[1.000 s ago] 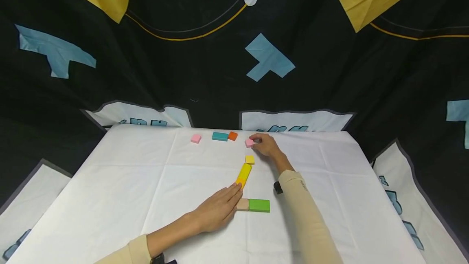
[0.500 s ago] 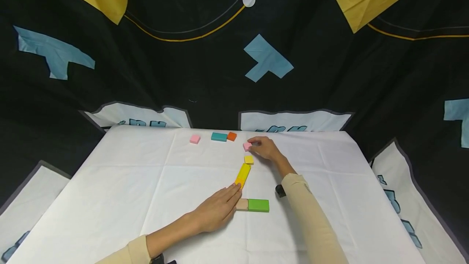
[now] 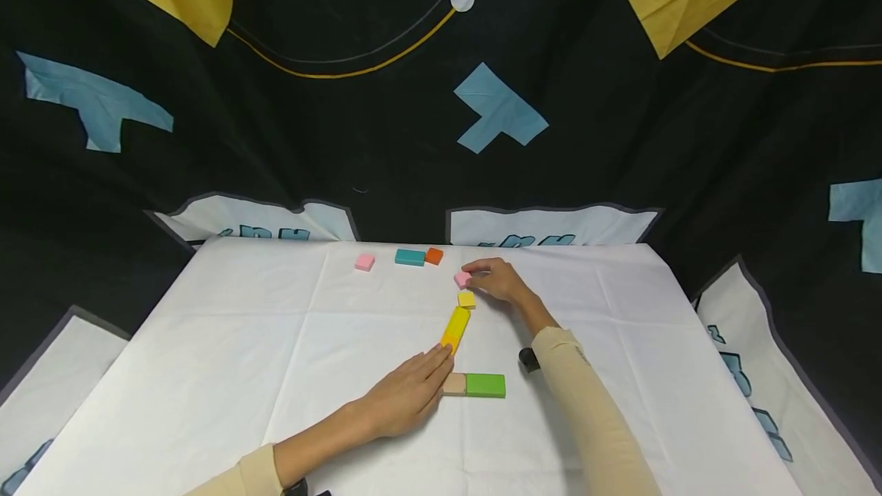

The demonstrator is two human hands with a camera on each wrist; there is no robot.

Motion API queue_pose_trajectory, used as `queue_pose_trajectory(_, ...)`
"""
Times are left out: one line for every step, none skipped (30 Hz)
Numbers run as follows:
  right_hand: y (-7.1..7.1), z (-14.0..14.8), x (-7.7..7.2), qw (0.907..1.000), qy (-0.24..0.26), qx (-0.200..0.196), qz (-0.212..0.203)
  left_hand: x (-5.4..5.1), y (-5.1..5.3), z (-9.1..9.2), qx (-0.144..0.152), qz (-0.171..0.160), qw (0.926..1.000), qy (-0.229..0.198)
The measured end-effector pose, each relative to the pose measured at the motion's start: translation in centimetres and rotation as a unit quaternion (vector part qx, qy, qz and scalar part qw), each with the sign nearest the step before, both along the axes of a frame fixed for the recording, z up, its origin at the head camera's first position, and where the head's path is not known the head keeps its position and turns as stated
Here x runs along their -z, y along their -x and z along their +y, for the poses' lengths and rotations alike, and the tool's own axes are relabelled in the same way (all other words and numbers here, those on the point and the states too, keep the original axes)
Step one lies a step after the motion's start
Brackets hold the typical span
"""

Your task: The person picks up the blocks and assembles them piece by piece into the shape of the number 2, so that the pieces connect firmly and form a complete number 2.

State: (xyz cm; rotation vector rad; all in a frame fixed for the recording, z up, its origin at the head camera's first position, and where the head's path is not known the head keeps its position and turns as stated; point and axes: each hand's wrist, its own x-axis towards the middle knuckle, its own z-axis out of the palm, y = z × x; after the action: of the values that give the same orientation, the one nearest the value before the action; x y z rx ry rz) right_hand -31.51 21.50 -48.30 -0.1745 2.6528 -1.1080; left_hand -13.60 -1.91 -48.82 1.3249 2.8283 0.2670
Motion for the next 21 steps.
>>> queue_pose_trajectory(0.0, 0.0, 0.03, 1.0, 0.001, -0.001, 0.001, 0.01, 0.01, 0.0, -0.001, 0.001, 1.0, 0.0)
queue_pose_trajectory(-0.01, 0.01, 0.04, 1.0, 0.003, -0.001, 0.0, -0.01, 0.01, -0.01, -0.002, 0.001, 1.0, 0.001)
queue_pose_trajectory(-0.01, 0.0, 0.09, 1.0, 0.004, -0.001, 0.0, 0.01, 0.03, 0.0, -0.003, 0.0, 1.0, 0.003)
queue_pose_trajectory(-0.02, -0.02, 0.14, 1.0, 0.005, 0.0, -0.001, -0.01, 0.02, 0.0, -0.004, 0.0, 1.0, 0.003)
queue_pose_trajectory(-0.02, -0.03, 0.21, 1.0, 0.007, 0.001, -0.003, 0.01, 0.03, 0.01, -0.004, -0.001, 1.0, 0.004)
queue_pose_trajectory(-0.03, -0.03, 0.26, 0.9999, 0.009, 0.003, -0.005, 0.01, 0.02, 0.01, -0.005, -0.001, 1.0, 0.004)
queue_pose_trajectory(-0.06, -0.03, 0.28, 0.9999, 0.012, 0.005, -0.007, 0.02, 0.01, 0.02, -0.004, 0.0, 1.0, 0.004)
queue_pose_trajectory(-0.08, -0.04, 0.31, 0.9998, 0.014, 0.007, -0.009, 0.05, 0.01, 0.02, -0.004, 0.0, 1.0, 0.005)
queue_pose_trajectory(-0.09, -0.05, 0.33, 0.9998, 0.015, 0.007, -0.01, 0.07, 0.0, 0.02, -0.004, 0.001, 1.0, 0.005)
queue_pose_trajectory(-0.1, -0.04, 0.35, 0.9998, 0.016, 0.008, -0.011, 0.08, 0.01, 0.02, -0.003, 0.002, 1.0, 0.005)
queue_pose_trajectory(-0.11, -0.03, 0.35, 0.9997, 0.018, 0.009, -0.012, 0.1, 0.02, 0.03, -0.003, 0.002, 1.0, 0.005)
queue_pose_trajectory(-0.11, -0.02, 0.34, 0.9998, 0.017, 0.007, -0.011, 0.12, 0.02, 0.03, -0.003, 0.002, 1.0, 0.004)
queue_pose_trajectory(-0.14, 0.01, 0.32, 0.9998, 0.016, 0.006, -0.01, 0.14, 0.04, 0.03, -0.003, 0.002, 1.0, 0.005)
queue_pose_trajectory(-0.13, 0.0, 0.3, 0.9998, 0.015, 0.004, -0.009, 0.15, 0.06, 0.04, -0.004, 0.002, 1.0, 0.005)
queue_pose_trajectory(-0.15, 0.01, 0.28, 0.9998, 0.016, 0.004, -0.009, 0.14, 0.06, 0.04, -0.004, 0.001, 1.0, 0.004)
queue_pose_trajectory(-0.17, 0.01, 0.26, 0.9998, 0.017, 0.005, -0.01, 0.15, 0.06, 0.05, -0.004, 0.0, 1.0, 0.004)
queue_pose_trajectory(-0.19, 0.01, 0.23, 0.9998, 0.017, 0.004, -0.012, 0.13, 0.06, 0.05, -0.004, 0.0, 1.0, 0.004)
queue_pose_trajectory(-0.23, 0.01, 0.2, 0.9997, 0.018, 0.003, -0.014, 0.12, 0.04, 0.05, -0.004, 0.0, 1.0, 0.004)
queue_pose_trajectory(-0.26, -0.01, 0.18, 0.9997, 0.02, 0.004, -0.016, 0.1, 0.02, 0.05, -0.004, 0.0, 1.0, 0.004)
queue_pose_trajectory(-0.29, -0.03, 0.17, 0.9996, 0.021, 0.004, -0.018, 0.1, 0.01, 0.05, -0.003, 0.0, 1.0, 0.003)
queue_pose_trajectory(-0.34, -0.02, 0.16, 0.9995, 0.023, 0.004, -0.02, 0.09, -0.01, 0.04, -0.003, 0.0, 1.0, 0.002)
